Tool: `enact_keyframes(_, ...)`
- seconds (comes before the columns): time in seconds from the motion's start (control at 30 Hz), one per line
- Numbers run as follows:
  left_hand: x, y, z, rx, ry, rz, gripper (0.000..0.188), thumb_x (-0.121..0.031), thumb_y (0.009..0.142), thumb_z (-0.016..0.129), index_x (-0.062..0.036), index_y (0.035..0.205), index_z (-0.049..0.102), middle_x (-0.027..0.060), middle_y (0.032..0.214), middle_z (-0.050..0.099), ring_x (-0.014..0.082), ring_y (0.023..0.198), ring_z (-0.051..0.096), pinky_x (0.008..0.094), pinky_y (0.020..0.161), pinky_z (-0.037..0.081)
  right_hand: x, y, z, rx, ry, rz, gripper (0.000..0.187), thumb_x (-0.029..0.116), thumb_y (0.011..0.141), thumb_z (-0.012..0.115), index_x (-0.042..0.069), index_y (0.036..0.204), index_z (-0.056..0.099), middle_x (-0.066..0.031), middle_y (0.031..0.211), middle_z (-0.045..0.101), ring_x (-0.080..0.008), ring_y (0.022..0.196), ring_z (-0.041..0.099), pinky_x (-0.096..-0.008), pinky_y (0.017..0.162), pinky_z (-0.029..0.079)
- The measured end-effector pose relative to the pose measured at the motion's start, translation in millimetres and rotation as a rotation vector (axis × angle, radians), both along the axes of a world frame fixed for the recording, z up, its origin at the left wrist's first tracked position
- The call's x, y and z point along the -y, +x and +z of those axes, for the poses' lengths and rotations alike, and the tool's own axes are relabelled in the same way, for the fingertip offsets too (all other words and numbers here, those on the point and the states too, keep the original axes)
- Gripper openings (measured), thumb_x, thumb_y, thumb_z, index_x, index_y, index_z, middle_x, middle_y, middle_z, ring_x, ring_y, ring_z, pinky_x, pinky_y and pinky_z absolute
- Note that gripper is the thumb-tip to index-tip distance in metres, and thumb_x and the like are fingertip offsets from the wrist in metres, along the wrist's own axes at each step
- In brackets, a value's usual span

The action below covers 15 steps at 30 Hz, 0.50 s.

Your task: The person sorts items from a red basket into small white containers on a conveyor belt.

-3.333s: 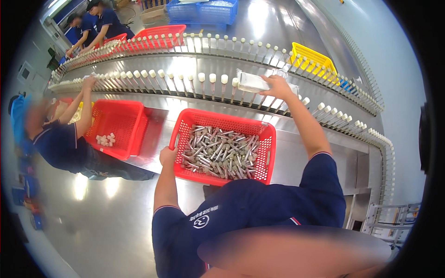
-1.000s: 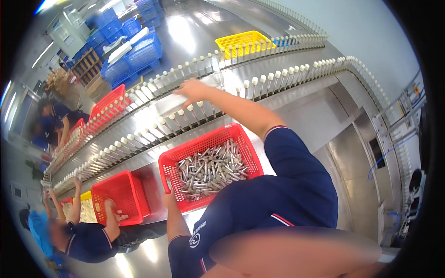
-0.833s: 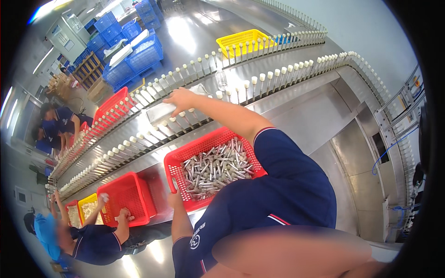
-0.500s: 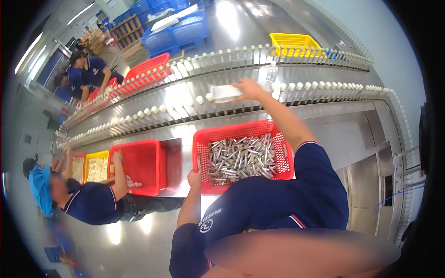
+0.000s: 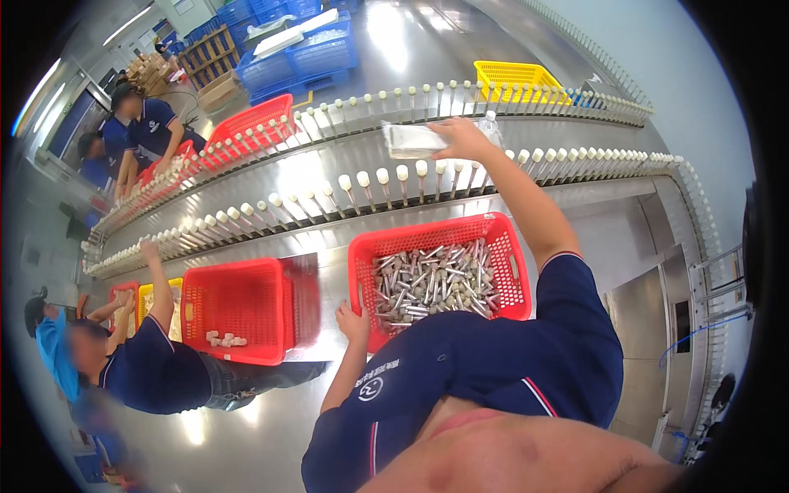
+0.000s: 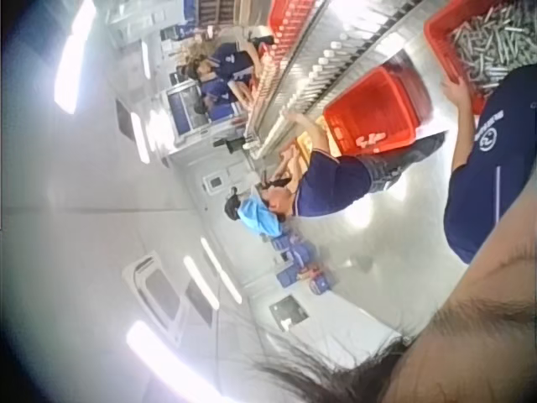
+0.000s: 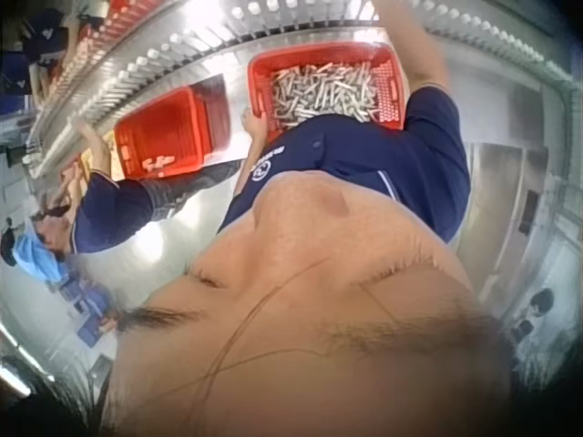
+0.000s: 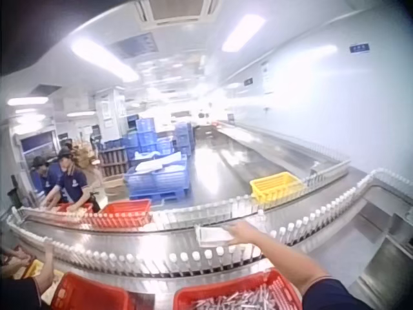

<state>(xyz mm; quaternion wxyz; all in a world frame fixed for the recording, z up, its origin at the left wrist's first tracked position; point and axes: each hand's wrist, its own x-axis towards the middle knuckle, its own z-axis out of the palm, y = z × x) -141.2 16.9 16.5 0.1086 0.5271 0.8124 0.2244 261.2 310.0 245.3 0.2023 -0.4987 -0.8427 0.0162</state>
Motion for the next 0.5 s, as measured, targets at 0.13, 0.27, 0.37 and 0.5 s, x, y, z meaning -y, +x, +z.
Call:
enact_keyframes(0.13, -41, 21, 37, 0.04, 0.263, -0.177, 0.057, -0.02, 0.076, 0.068, 0.0013, 0.124, 0.044, 0.0259, 0.124, 0.043, 0.0416, 0.116, 0.043, 0.0491, 0.098, 0.036, -17, -20, -13, 0.001, 0.02, 0.046, 0.08, 0.056, 0.066, 0.072, 0.015, 0.132, 0.053, -0.0127, 0.105, 0.061, -0.0304, 0.105, 0.055, -0.0411, 0.093, 0.04)
enact_keyframes(0.27, -101, 55, 97, 0.218, 0.376, -0.425, 0.044, -0.016, 0.075, 0.07, -0.0028, 0.114, 0.054, 0.0248, 0.123, 0.046, 0.041, 0.115, 0.045, 0.0472, 0.099, 0.037, -11, -24, -42, 0.068, -0.193, 0.004, 0.08, 0.057, 0.066, 0.071, 0.014, 0.132, 0.053, -0.0139, 0.105, 0.061, -0.0312, 0.104, 0.056, -0.041, 0.093, 0.04)
enact_keyframes(0.37, -160, 93, 144, 0.098, 0.46, -0.706, 0.035, -0.014, 0.07, 0.073, -0.0038, 0.102, 0.06, 0.0252, 0.125, 0.046, 0.0412, 0.117, 0.046, 0.0458, 0.098, 0.039, -27, 4, -56, 0.022, -0.247, -0.014, 0.078, 0.056, 0.072, 0.068, 0.012, 0.133, 0.051, -0.0183, 0.115, 0.06, -0.0347, 0.11, 0.055, -0.0413, 0.096, 0.04)
enact_keyframes(0.5, -245, 181, 227, -0.116, 0.571, -0.967, 0.058, -0.019, 0.065, 0.08, -0.0087, 0.117, 0.056, 0.0245, 0.132, 0.042, 0.0404, 0.121, 0.044, 0.0476, 0.101, 0.037, -12, 17, -48, -0.526, -0.383, -0.008, 0.057, 0.04, 0.088, 0.058, 0.004, 0.132, 0.05, -0.0199, 0.125, 0.057, -0.0314, 0.12, 0.052, -0.0386, 0.102, 0.038)
